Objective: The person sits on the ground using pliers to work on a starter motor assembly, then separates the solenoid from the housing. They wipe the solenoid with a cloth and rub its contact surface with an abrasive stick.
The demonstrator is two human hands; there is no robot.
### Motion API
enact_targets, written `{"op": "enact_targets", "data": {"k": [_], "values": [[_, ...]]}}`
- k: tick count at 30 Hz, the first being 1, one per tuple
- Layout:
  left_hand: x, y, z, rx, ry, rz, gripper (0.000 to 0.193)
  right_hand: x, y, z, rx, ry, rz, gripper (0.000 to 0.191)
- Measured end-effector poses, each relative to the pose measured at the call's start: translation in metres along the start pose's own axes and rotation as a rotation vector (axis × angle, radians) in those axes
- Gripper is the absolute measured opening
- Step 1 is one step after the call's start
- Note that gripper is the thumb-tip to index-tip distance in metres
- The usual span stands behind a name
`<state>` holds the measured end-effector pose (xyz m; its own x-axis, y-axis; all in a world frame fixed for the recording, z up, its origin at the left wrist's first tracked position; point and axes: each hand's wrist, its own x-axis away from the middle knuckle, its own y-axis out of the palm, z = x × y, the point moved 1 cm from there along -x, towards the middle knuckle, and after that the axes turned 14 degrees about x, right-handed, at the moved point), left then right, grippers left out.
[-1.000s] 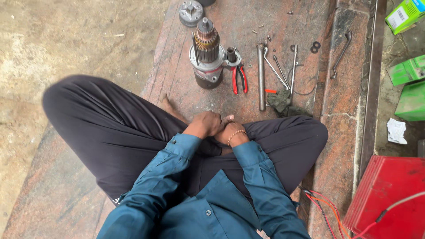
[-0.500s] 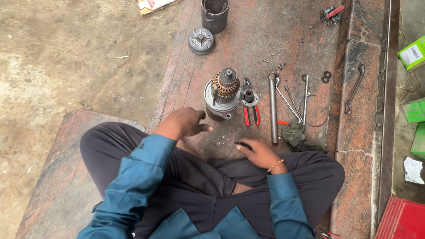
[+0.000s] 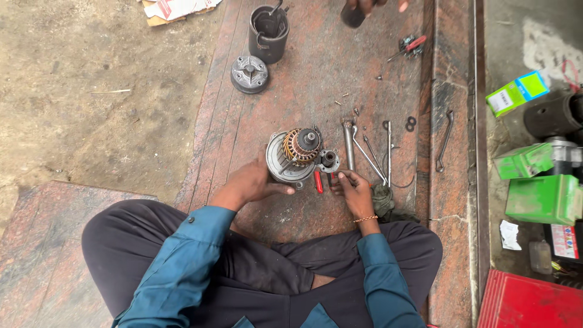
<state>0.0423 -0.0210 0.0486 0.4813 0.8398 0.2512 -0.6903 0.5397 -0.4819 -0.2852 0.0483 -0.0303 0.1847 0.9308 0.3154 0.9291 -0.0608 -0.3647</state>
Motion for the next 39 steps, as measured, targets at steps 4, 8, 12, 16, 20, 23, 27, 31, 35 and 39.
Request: {"op": "enact_targets", "data": {"k": [4,8,12,16,20,23,27,31,35,39], "values": [[0.009,0.008,0.007,0.103,0.032,0.119,0.142,0.009,0.001,-0.023,-0.133,-0.049,0.052,0.026],[0.030,0.007,0.018,0.157,-0.001,0.220,0.143,0.015,0.001,-0.062,-0.233,-0.093,0.010,0.025],[0.045,0.008,0.026,0.250,0.060,0.302,0.142,0.013,-0.008,-0.101,-0.073,-0.149,0.047,0.026],[0.045,0.014,0.032,0.341,0.104,0.371,0.139,0.001,-0.022,-0.130,-0.127,-0.194,-0.003,0.026],[0.036,0.017,0.040,0.370,0.240,0.511,0.121,-0.023,-0.031,-0.144,-0.191,-0.139,-0.038,0.028],[0.027,0.017,0.045,0.384,0.235,0.547,0.110,-0.051,-0.032,-0.143,-0.241,-0.072,-0.100,0.031],[0.020,0.014,0.047,0.408,0.317,0.551,0.102,-0.101,-0.018,-0.135,-0.303,0.054,-0.129,0.033],[0.010,0.014,0.045,0.458,0.257,0.505,0.089,-0.152,0.011,-0.140,-0.232,0.158,-0.043,0.034],[-0.003,0.013,0.040,0.426,0.326,0.505,0.084,-0.195,0.036,-0.167,0.223,0.087,0.281,0.054],[-0.014,0.013,0.032,0.417,0.339,0.454,0.078,-0.218,0.049,-0.194,0.648,0.127,0.547,0.078]]}}
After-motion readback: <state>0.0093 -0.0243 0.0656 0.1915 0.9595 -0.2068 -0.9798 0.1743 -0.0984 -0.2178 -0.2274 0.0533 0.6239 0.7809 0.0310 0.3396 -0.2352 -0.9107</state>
